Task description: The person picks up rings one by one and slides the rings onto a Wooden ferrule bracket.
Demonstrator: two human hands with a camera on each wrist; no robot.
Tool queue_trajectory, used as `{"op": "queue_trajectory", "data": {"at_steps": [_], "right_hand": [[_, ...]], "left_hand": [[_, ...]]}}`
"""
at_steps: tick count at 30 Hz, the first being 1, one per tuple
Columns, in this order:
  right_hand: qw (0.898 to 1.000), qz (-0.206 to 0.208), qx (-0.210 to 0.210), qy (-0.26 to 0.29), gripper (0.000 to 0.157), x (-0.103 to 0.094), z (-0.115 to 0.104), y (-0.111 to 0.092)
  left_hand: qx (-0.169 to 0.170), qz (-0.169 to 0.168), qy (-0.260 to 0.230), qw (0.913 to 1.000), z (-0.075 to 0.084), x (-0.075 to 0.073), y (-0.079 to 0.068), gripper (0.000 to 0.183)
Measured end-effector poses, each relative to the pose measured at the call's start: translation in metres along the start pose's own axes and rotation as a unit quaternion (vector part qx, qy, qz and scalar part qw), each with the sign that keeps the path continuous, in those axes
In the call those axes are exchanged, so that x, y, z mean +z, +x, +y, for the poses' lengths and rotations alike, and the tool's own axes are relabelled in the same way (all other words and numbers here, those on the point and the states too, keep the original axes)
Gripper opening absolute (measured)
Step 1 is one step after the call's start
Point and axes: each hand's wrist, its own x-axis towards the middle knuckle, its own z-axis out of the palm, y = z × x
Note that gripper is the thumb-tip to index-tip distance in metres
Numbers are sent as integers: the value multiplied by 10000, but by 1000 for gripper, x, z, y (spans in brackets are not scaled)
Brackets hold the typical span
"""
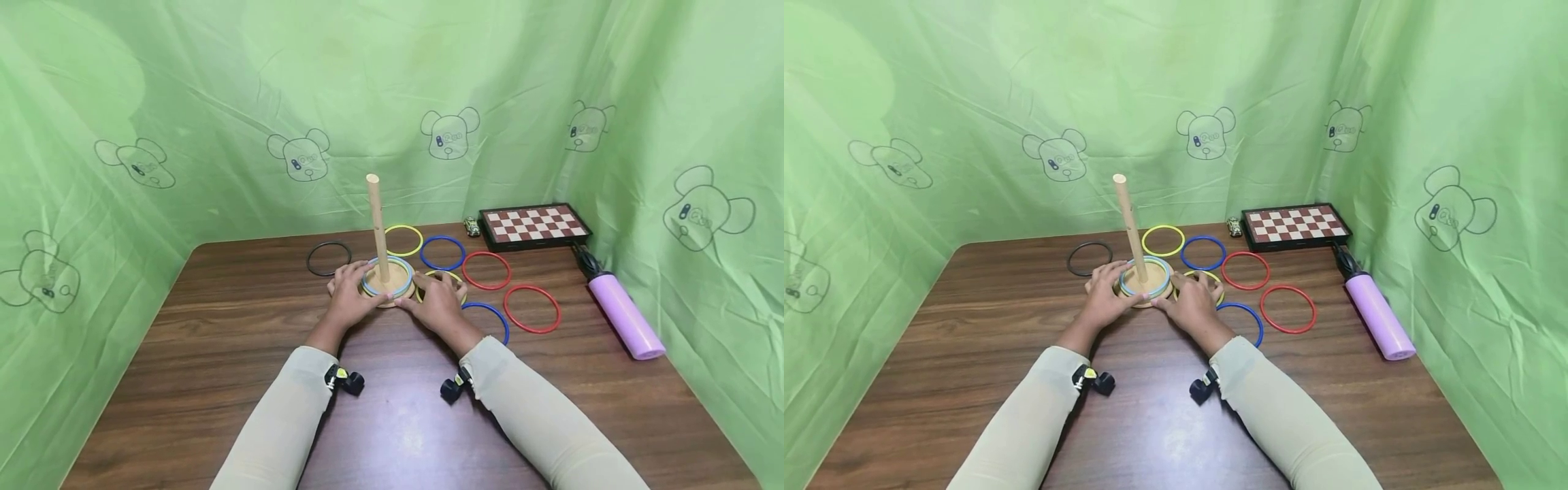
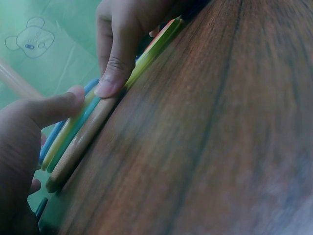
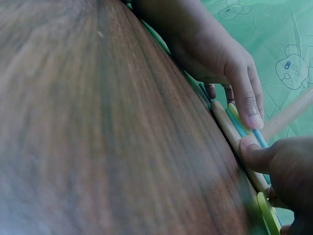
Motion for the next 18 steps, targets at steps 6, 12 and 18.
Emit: {"op": "queue_trajectory", "data": {"at_steps": [6,12,18], "right_hand": [[9999,-4,-26,-102,80,-1,0,1],[9999,-49,23,-98,80,-2,-1,0],[10000,-55,20,-47,80,-2,-2,-1]], "left_hand": [[46,3,-23,10000,1,-3,0,83],[206,282,22,9994,-11,-15,2,72],[-33,947,476,9944,-36,-35,4,74]]}}
